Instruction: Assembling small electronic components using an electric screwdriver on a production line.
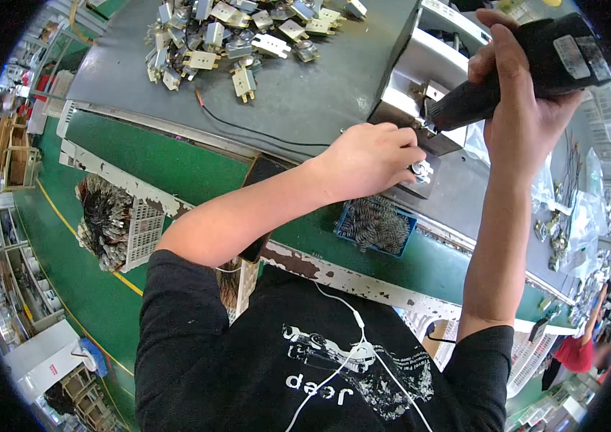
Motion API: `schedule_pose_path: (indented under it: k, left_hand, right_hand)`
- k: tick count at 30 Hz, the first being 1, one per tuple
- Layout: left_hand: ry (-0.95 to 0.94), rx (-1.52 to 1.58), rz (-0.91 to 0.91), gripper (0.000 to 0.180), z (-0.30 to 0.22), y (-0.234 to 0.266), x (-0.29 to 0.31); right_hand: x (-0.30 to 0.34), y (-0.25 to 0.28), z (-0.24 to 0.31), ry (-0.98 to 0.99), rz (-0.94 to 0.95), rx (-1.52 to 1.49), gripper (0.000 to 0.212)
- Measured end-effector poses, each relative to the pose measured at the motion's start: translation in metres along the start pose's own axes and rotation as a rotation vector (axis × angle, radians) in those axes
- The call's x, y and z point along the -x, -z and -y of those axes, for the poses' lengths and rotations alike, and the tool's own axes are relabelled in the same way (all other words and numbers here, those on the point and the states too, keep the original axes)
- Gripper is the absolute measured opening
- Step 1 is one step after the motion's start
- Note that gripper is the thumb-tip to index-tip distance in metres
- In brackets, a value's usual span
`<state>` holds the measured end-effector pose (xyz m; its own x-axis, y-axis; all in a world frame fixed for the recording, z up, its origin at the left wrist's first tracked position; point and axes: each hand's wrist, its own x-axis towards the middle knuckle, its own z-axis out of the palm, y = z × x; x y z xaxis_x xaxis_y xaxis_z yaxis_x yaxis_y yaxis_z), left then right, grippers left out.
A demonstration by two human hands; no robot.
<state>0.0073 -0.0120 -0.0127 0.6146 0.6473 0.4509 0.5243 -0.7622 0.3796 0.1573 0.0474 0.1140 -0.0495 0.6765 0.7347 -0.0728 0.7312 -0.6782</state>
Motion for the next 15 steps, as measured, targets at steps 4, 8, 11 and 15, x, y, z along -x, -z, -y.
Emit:
schedule_pose_path:
  k: [4,8,11,15]
  left_hand:
    - [0.065,0.061,0.009,0.027,0.0,-0.001,0.001]
    - [0.088,0.068,0.061,0.029,-0.001,0.001,-0.004]
    - [0.097,0.05,0.106,0.028,-0.001,0.004,-0.007]
    - [0.095,0.046,0.117,0.029,-0.002,0.003,-0.008]
  right_hand:
    - [0.027,0.004,0.027,-0.109,-0.109,0.112,0.019]
    - [0.039,0.022,0.038,-0.132,-0.063,0.102,0.018]
    - [0.048,0.021,0.039,-0.174,-0.082,0.166,0.03]
    - [0.052,0.026,0.026,-0.135,-0.138,0.032,0.056]
